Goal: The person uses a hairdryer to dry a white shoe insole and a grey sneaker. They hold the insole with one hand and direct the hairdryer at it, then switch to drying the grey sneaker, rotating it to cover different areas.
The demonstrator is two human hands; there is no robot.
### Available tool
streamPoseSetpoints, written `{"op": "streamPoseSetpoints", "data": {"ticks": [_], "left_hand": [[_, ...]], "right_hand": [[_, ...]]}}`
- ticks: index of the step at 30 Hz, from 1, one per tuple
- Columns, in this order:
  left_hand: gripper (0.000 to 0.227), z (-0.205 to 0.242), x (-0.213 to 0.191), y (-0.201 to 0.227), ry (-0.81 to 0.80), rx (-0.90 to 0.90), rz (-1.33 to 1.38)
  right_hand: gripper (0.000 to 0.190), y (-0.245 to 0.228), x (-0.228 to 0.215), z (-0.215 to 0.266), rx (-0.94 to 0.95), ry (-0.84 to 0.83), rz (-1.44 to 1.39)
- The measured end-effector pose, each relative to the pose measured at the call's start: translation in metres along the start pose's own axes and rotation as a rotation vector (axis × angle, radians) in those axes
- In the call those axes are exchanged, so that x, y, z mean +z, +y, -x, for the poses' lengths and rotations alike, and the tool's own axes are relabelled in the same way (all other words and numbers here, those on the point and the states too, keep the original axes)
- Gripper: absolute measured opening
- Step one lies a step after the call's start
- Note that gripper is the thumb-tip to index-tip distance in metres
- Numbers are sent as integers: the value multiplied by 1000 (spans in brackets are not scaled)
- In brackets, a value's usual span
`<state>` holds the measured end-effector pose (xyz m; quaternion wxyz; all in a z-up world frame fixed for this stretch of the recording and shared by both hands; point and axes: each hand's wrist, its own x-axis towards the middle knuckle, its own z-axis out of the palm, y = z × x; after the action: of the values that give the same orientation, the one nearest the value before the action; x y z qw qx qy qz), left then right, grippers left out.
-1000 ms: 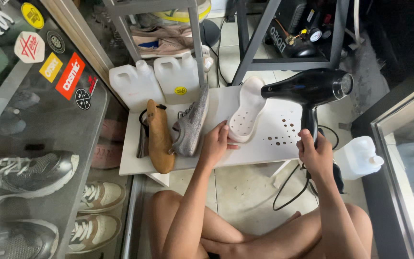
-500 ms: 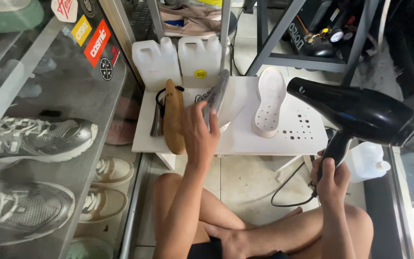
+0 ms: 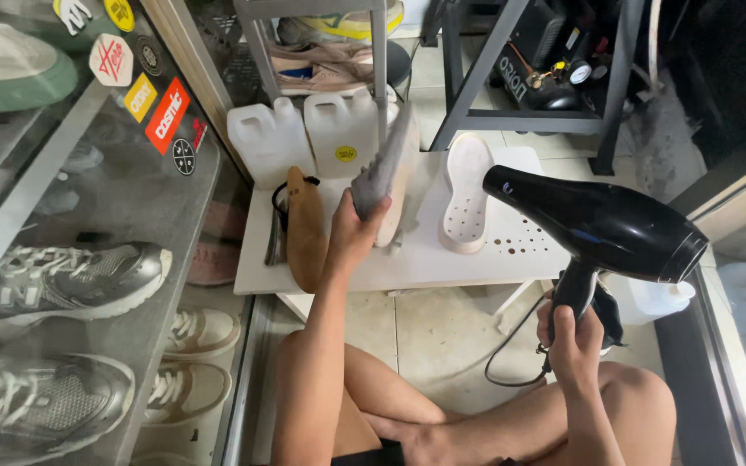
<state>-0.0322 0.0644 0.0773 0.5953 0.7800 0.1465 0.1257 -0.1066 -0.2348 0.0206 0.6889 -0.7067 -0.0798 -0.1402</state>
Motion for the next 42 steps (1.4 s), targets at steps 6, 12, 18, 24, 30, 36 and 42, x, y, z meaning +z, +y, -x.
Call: {"op": "streamPoseSetpoints", "data": {"ticks": [6,12,18,24,30,36,42], "left_hand": [[58,-16,28,-61,-76,432,405],[48,-9,36,-76,-216,351,466],[39,-6,36,-84,-242,332,538],[41,-2,33,-81,-263,229,615],[43,-8,35,-91,-255,279,631],[53,-5,30,-82,-239,250,725],[57,-9,32,-89,-234,314,781]], "right_hand": [[45,-14,6,5,-30,-297,-146],[44,12,15,28,87,-58,201],[36,17,34,30,44,3,365],[36,-1,46,29,151,-22,369],[43,1,49,29,101,-52,267],[41,10,44,33,103,-6,320],[43,13,43,37,125,41,242]]}}
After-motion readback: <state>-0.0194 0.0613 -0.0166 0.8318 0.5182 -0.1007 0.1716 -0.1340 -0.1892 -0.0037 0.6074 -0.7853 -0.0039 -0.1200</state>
